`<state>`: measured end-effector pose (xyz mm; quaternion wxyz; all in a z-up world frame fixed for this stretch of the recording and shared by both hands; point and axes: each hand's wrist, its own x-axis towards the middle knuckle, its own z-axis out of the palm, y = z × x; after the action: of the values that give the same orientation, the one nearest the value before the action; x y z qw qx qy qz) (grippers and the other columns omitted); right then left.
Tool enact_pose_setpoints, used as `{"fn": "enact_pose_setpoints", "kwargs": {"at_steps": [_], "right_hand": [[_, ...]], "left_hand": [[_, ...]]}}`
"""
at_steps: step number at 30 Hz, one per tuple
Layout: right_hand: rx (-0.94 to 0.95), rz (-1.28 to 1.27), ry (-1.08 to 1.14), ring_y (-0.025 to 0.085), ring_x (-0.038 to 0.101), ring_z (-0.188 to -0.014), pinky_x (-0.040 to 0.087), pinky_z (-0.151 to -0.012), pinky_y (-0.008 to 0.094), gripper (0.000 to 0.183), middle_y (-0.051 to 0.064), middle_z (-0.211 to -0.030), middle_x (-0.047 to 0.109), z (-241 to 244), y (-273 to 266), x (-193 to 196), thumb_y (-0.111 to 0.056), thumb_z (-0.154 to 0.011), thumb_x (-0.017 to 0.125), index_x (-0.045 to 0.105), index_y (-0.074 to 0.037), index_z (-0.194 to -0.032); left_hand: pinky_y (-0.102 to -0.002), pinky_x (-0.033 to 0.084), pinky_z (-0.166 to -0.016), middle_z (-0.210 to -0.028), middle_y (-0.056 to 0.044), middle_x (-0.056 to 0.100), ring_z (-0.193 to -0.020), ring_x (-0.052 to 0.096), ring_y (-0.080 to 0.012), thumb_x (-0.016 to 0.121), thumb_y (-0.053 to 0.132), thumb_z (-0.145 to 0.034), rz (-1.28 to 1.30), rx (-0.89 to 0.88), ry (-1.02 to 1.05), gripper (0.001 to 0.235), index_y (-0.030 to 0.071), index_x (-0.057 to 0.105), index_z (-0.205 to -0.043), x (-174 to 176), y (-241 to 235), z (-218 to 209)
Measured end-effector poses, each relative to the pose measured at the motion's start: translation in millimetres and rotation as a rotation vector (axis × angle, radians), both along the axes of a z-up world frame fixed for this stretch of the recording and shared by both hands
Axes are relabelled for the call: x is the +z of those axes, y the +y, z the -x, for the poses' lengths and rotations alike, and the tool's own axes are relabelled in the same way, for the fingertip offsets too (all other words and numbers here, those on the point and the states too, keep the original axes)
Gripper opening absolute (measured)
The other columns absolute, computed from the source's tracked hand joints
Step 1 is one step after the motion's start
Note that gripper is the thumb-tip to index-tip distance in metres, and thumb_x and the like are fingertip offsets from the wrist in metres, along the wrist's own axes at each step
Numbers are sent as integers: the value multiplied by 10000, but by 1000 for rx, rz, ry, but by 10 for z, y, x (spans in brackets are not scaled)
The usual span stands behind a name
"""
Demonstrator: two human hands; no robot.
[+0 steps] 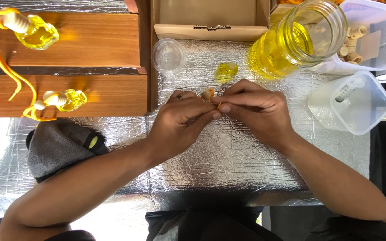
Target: Assembling a small hanging perfume bottle by cleaning the glass and threading a cord through a wooden cap.
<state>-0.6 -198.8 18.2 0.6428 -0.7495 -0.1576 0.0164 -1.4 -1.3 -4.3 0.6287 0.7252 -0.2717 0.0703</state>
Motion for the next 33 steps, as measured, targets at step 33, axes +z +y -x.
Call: {"fn": "enact_pose_setpoints", "kwargs": {"at_steps": [33], "right_hand": [[-54,31,-61,198,642,-753,565,-713,332,66,186,-853,691,35,20,-28,77,-893,748,752,81,-958]], "left_hand": [[-301,467,-858,-864,-19,763,-854,749,-231,736,46,-950,-26,1,-67,137,106,769,-1069,-100,33,-24]]}}
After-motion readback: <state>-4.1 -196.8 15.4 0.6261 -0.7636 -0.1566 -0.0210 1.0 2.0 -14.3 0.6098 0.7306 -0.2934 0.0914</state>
